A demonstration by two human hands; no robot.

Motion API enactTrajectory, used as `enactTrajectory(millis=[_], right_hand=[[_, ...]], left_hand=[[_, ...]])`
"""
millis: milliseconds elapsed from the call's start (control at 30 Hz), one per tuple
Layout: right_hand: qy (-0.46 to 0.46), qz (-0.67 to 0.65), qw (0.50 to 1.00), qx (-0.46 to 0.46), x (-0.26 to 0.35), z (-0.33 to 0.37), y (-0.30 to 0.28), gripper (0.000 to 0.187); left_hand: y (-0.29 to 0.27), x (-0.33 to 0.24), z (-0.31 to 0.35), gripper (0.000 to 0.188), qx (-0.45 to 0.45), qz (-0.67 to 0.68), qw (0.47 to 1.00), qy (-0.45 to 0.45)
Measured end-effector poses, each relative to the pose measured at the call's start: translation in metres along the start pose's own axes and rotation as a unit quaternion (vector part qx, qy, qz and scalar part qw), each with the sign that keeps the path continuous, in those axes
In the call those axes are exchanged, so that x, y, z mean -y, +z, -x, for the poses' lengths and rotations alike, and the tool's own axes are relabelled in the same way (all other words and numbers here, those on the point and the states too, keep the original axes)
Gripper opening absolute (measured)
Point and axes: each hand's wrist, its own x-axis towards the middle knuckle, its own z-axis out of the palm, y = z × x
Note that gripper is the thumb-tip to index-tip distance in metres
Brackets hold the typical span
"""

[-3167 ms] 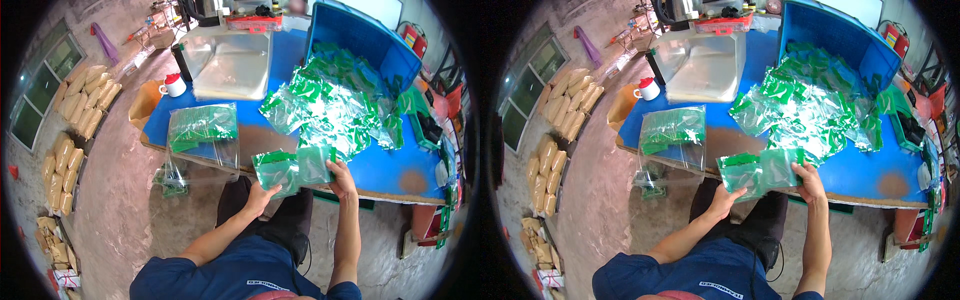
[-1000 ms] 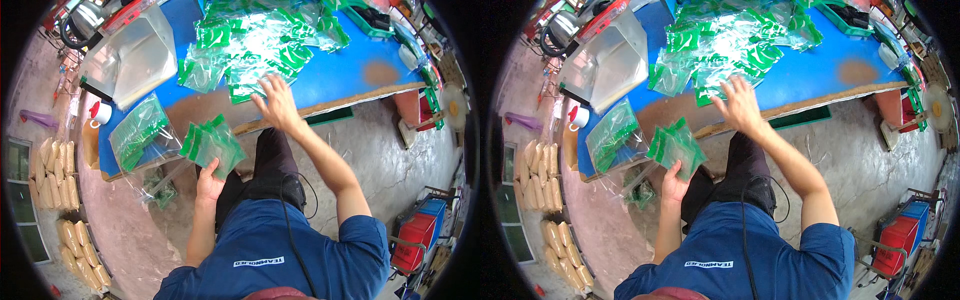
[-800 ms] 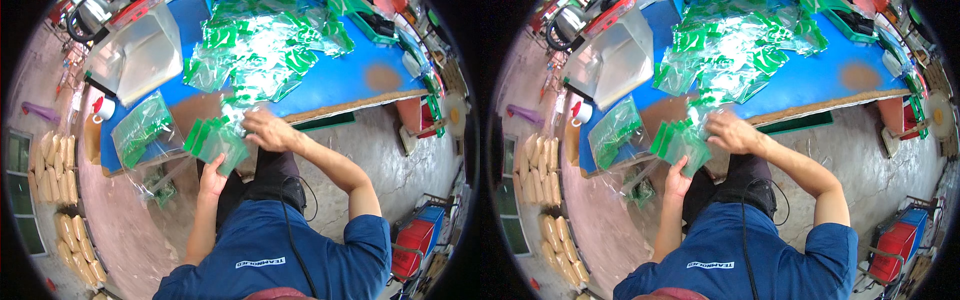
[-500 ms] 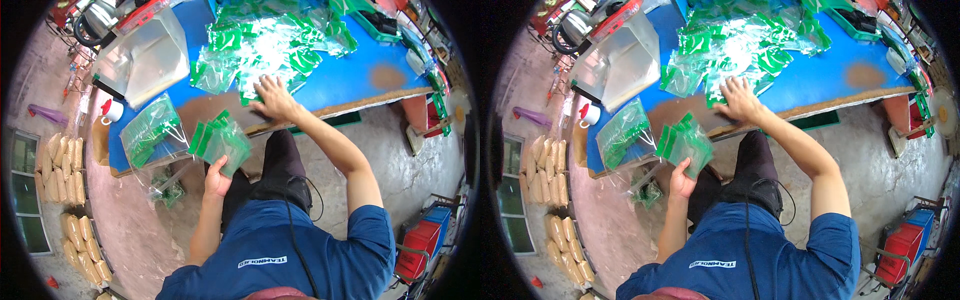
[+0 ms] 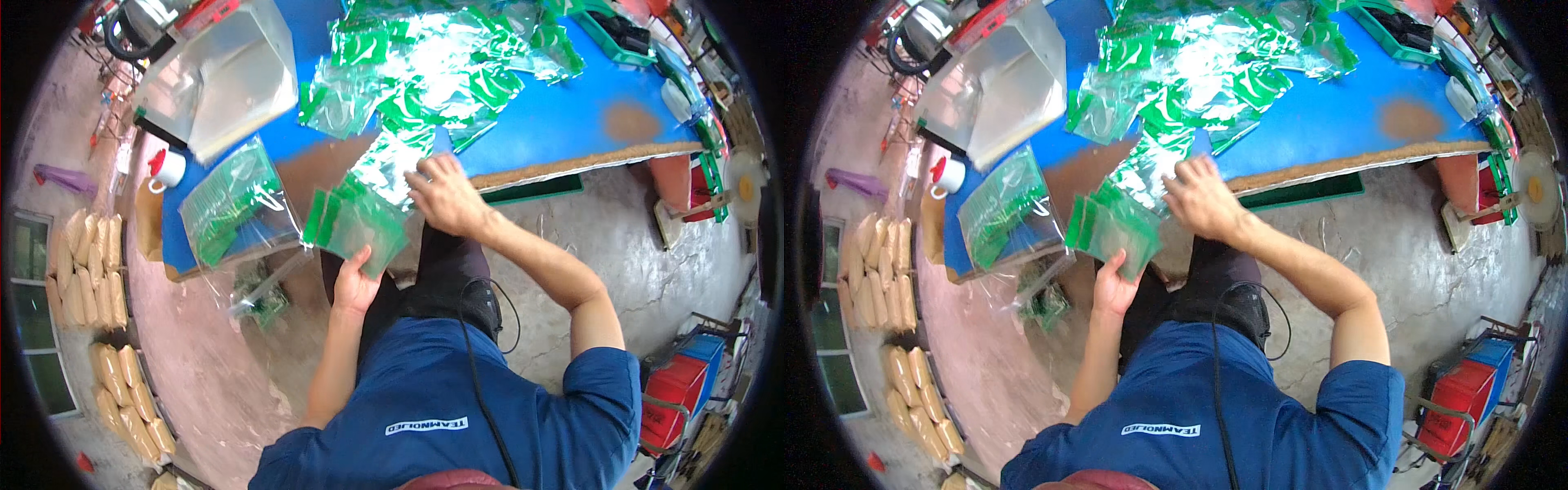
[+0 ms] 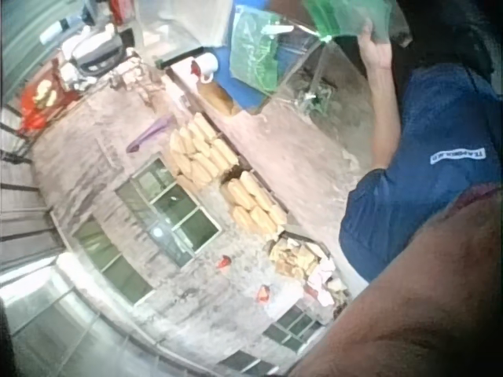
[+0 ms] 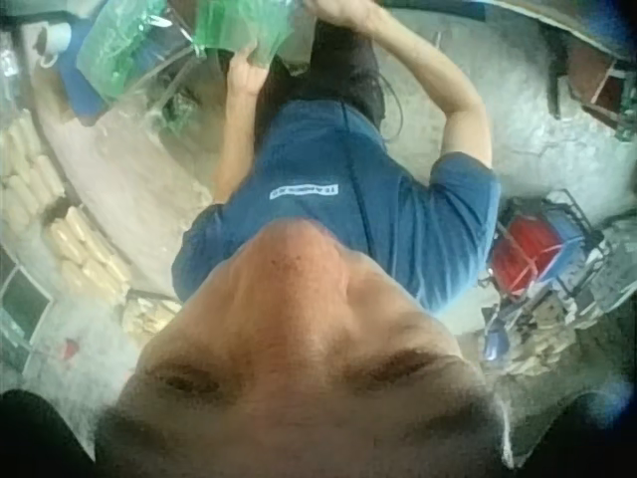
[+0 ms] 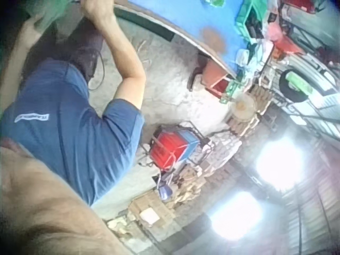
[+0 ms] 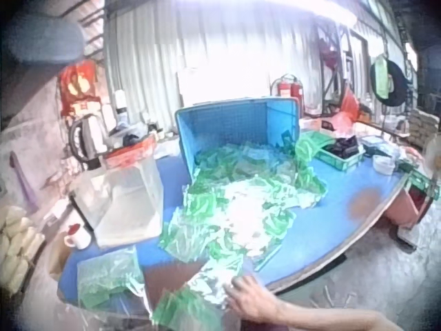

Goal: Sorting and packaging green plastic pouches into larger clear bags.

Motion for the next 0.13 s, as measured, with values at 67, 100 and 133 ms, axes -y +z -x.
enactTrajectory(millis=[67, 100, 133], right_hand=[[-0.080, -0.113, 0.990, 0.039, 0.018, -0.002, 0.005, 0.033], [-0.103, -0.096, 0.989, 0.053, 0.020, -0.004, 0.006, 0.032], [-0.072, -0.163, 0.983, 0.052, 0.014, -0.012, 0.003, 0.034]], left_hand=[[0.005, 0.004, -0.007, 0.053, -0.003, -0.011, 1.000, -0.003], [0.006, 0.008, -0.008, 0.053, -0.021, 0.002, 1.000, 0.005], [0.007, 0.009, -0.011, 0.054, -0.036, 0.013, 0.999, 0.011]])
